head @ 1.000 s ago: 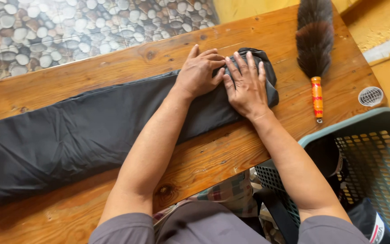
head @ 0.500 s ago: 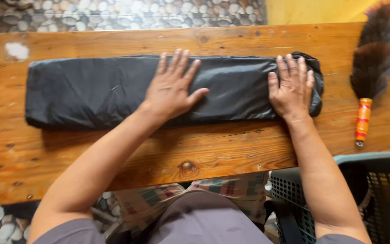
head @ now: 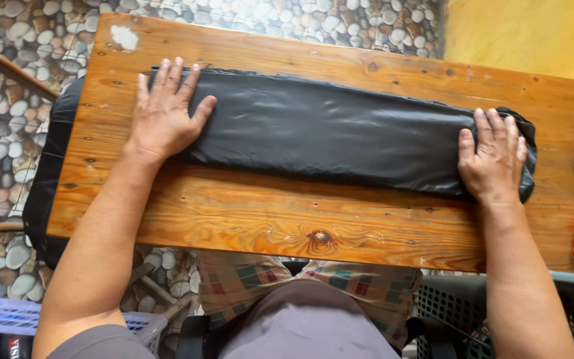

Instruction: The person folds a black plastic bag and places it into a gray zippered pouch. They zip the pouch closed, brush it with a feather duster, and place it into a blue basket. The person then retrieves a long black plastic bag, brushes it, and folds it on the table.

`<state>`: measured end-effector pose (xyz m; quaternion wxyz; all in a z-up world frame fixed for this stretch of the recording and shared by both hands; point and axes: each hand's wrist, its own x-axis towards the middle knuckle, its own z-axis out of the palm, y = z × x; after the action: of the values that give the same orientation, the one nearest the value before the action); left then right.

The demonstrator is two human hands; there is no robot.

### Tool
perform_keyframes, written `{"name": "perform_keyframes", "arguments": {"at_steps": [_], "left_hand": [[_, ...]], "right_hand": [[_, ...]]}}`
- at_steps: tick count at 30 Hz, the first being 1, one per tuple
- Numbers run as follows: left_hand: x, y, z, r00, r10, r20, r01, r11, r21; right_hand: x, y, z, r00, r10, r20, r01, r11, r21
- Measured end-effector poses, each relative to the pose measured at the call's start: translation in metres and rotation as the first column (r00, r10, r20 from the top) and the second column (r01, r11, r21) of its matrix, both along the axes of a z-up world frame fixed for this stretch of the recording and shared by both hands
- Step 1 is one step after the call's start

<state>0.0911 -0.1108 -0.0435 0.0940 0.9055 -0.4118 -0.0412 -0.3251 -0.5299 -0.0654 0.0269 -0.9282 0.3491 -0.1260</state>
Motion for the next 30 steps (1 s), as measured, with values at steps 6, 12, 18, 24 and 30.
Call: {"name": "perform_keyframes", "arguments": {"at_steps": [6, 12, 18, 24, 30], "left_hand": [[-0.012, 0.003, 0.002, 0.992, -0.051, -0.112, 0.046, 0.998, -0.049], [-0.011, 0.000, -0.015, 0.992, -0.082, -0.100, 0.066, 0.986, -0.150], [-0.009, -0.001, -0.026, 0.997, -0.069, -0.032, 0.062, 0.983, -0.174], [-0.008, 0.002, -0.034, 0.998, -0.068, 0.018, 0.070, 0.978, -0.197], [-0.011, 0.003, -0.028, 0.997, -0.077, 0.015, 0.079, 0.982, -0.173]], "right_hand": [[-0.017, -0.016, 0.007, 0.999, -0.019, -0.049, 0.022, 0.998, 0.056], [-0.016, -0.025, 0.024, 0.980, -0.127, -0.155, 0.165, 0.951, 0.260], [0.017, -0.019, 0.046, 0.930, -0.194, -0.312, 0.266, 0.941, 0.211], [0.131, 0.126, 0.039, 0.915, 0.400, -0.050, -0.380, 0.814, -0.439], [0.235, 0.280, 0.040, 0.838, 0.544, 0.033, -0.542, 0.838, -0.060]]}}
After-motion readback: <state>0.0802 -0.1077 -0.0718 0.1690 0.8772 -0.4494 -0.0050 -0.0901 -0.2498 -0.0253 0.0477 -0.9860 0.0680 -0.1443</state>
